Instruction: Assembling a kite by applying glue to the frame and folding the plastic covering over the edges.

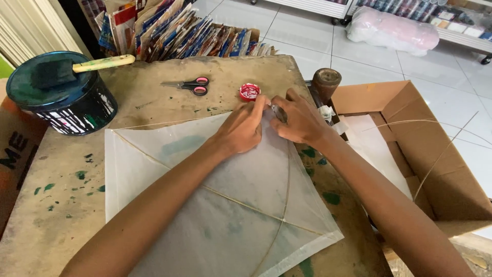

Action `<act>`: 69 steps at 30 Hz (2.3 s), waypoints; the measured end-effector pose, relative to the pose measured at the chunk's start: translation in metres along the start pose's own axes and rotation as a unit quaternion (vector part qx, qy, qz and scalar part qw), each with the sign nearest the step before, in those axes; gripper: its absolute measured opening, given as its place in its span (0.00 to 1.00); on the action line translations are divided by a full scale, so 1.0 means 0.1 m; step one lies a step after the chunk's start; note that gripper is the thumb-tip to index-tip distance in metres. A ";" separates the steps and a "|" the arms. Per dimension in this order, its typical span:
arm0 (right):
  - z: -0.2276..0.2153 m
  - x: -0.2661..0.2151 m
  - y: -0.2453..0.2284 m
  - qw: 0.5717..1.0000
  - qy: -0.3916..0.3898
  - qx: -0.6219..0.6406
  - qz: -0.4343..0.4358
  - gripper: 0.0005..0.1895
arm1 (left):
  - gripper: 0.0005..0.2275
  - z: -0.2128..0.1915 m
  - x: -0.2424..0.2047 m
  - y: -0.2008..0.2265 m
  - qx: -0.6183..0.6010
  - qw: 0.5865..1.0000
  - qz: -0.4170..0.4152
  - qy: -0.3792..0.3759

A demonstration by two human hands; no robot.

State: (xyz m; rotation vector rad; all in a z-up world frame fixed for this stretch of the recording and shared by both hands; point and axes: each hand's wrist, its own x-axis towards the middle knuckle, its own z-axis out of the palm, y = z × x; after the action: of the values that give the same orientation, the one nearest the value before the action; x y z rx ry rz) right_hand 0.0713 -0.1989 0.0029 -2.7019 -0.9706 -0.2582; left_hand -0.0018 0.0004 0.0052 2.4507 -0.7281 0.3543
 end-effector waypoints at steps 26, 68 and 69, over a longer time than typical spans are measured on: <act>0.02 -0.15 0.12 0.999 0.002 0.030 -0.045 0.21 | 0.13 0.11 0.02 -0.13 0.045 0.997 0.058 0.023; -0.37 -1.03 -0.37 0.996 -0.017 -0.078 -0.028 0.26 | 0.27 -0.15 -0.03 0.21 0.033 0.999 -0.010 -0.023; -0.37 -1.05 -0.38 0.996 -0.017 -0.079 -0.028 0.26 | 0.27 -0.13 -0.03 0.19 0.033 0.999 -0.010 -0.023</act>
State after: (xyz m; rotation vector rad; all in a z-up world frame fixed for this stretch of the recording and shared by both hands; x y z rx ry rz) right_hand -0.0363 -0.2443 0.0181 -2.8311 -1.0805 -0.3140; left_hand -0.0159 -0.0045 0.0228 2.5348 -0.7206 0.3209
